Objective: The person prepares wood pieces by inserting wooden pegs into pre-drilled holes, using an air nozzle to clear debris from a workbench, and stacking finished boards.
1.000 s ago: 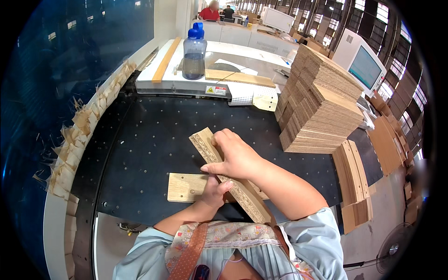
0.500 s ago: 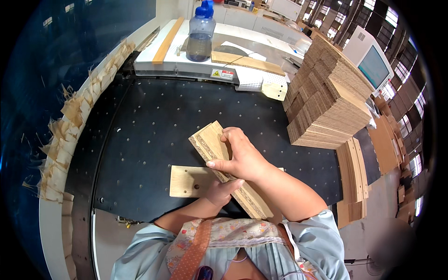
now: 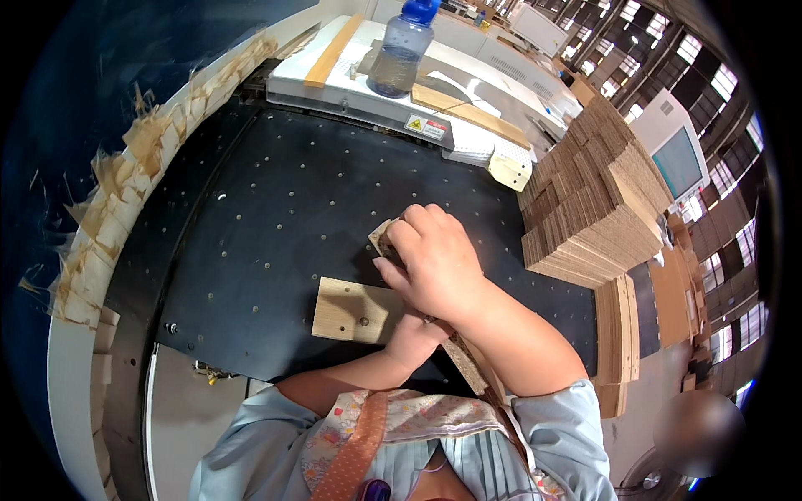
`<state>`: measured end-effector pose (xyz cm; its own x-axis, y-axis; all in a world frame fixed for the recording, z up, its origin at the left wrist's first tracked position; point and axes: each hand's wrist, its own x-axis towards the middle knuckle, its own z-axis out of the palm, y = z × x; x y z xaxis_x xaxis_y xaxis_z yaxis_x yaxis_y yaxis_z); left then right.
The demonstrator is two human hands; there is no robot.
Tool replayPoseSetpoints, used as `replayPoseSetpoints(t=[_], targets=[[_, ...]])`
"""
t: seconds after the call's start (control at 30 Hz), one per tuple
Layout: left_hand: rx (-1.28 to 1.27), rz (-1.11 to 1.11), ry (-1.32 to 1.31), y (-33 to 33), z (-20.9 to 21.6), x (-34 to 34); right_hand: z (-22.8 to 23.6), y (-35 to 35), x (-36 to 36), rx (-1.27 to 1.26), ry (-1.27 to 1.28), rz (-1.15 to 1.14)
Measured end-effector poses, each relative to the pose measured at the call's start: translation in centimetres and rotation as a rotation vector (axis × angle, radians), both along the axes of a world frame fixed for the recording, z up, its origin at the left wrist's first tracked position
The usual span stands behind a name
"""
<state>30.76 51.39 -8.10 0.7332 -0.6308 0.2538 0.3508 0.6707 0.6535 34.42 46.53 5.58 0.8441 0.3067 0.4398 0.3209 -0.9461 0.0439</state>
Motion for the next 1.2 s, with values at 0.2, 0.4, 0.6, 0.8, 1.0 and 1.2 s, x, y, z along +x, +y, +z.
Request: replayPoseSetpoints(t=[0.2,0.4,0.6,0.8,1.0,1.2], targets=[[0.040,0.034,-0.043,-0.5,0.2,0.8,1.2,1.0,-0.2,-0.044,0.077,-0.046],[0.066,0.217,-0.161,-1.7,-0.1,1.0,2.4,2.1,-0.2,-0.184,0.058,-0.059],[0.102,0.342,-0.233,-2.4,-0.5,0.8,3.1,3.2,-0.5,-0.277,0.090,-0.114],[0.126,0.407,-0.263,-2.7,-0.6,0.7,3.3,3.5,-0.5,-0.279,0.106,-0.135],[0.146,0.446,-0.288,-3.0,-0.7,0.6,3.1,4.1,-0.4,-0.322,0.072,-0.155],[0.159,0.466,-0.304,-3.1,-0.9,0.6,2.9,4.0,-0.1,-0.452,0.069,-0.068]])
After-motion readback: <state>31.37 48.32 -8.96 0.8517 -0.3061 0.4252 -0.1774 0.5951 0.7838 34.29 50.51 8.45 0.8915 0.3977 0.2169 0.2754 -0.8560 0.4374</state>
